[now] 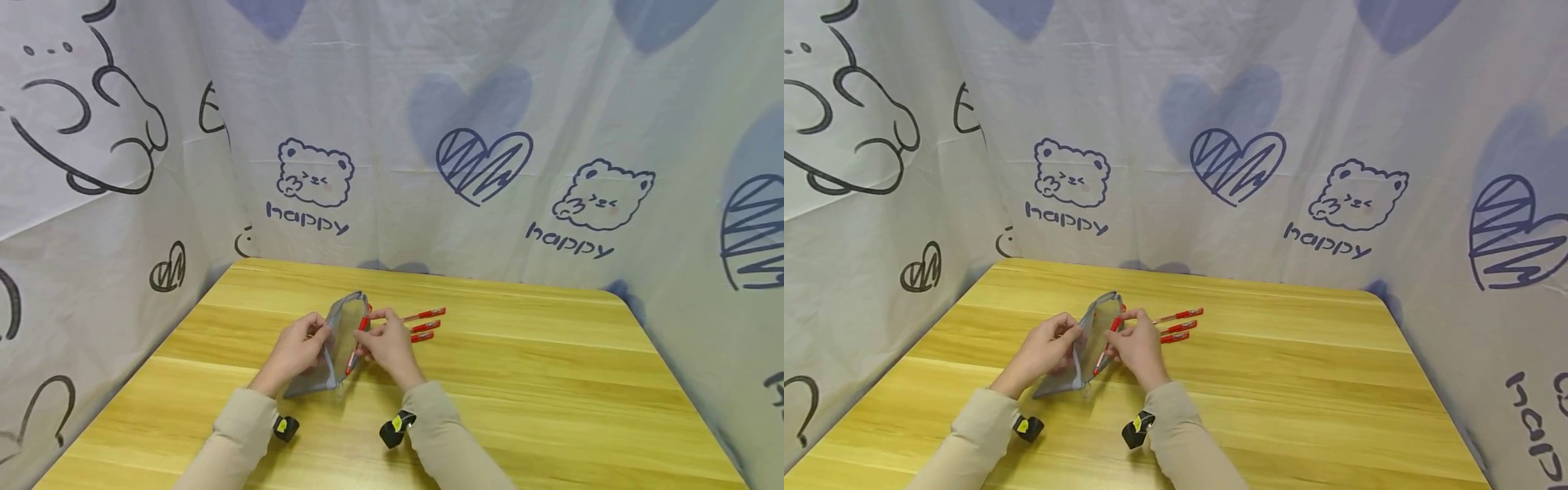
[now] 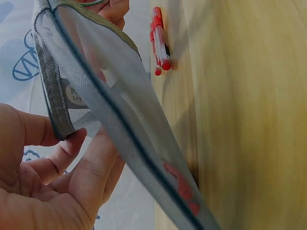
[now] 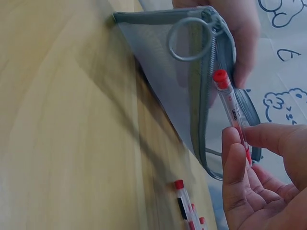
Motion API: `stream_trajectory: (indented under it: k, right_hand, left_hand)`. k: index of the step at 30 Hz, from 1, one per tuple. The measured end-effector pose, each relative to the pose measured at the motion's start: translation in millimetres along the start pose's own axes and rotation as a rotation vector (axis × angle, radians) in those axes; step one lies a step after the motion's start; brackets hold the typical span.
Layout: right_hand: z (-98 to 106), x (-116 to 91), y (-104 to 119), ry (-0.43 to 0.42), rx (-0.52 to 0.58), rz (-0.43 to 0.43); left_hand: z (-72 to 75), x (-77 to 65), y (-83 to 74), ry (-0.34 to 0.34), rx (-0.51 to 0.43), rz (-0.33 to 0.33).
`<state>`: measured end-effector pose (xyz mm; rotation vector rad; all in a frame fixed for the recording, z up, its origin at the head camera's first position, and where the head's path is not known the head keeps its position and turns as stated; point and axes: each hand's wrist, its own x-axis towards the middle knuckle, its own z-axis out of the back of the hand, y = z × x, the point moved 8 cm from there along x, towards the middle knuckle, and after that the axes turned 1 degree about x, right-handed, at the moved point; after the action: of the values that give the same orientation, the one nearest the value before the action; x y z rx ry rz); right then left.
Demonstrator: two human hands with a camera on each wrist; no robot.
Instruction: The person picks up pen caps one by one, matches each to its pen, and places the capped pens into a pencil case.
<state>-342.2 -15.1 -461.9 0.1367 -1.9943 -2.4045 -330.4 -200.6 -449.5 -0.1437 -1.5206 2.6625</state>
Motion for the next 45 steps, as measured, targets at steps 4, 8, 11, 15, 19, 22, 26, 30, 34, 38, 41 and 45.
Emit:
stream_trajectory:
  k: [4,8,11,15,19,22,26,30,34,38,41,45]
  right_hand:
    - [-4,-1,0,-0.010,-0.006,-0.016]
    - [-6,-2,1,-0.015,0.000,-0.026]
    - [-8,-2,3,-0.018,0.007,-0.024]
    - [-9,-1,3,-0.013,0.018,-0.026]
    - [-9,-2,3,0.000,0.017,-0.033]
    - [-8,-2,3,0.008,0.013,-0.034]
    - [-6,-3,1,0.010,0.010,-0.039]
    - [-2,-3,-1,0.012,0.005,-0.042]
    - [3,-2,-3,0.012,0.010,-0.036]
    - [10,-1,-6,0.005,0.025,-0.049]
    - [14,1,-9,-0.001,0.034,-0.064]
    - [18,2,-10,-0.005,0.024,-0.067]
  left_hand:
    - [-0.3,0.4,-0.5,-0.001,0.004,-0.005]
    - [-0.8,0.4,-0.5,-0.003,0.000,0.002]
    - [-1.8,0.5,-0.7,-0.004,0.001,0.004]
    - [-2.9,1.0,-0.8,0.000,0.002,0.004]
    - [-2.7,0.4,0.4,0.017,-0.006,0.003]
    - [-3.0,0.3,2.1,0.026,-0.007,0.011]
    - [-3.1,1.1,3.0,0.021,-0.007,0.020]
    - [-2.8,0.6,3.8,0.019,-0.012,0.022]
    - [-3.1,-0.6,4.3,0.023,-0.019,0.025]
    - [-2.4,-1.0,2.7,0.028,-0.022,0.018]
    - [-1.0,-0.9,0.3,0.026,-0.016,0.013]
    - [1.5,-0.7,-1.0,0.019,-0.012,0.018]
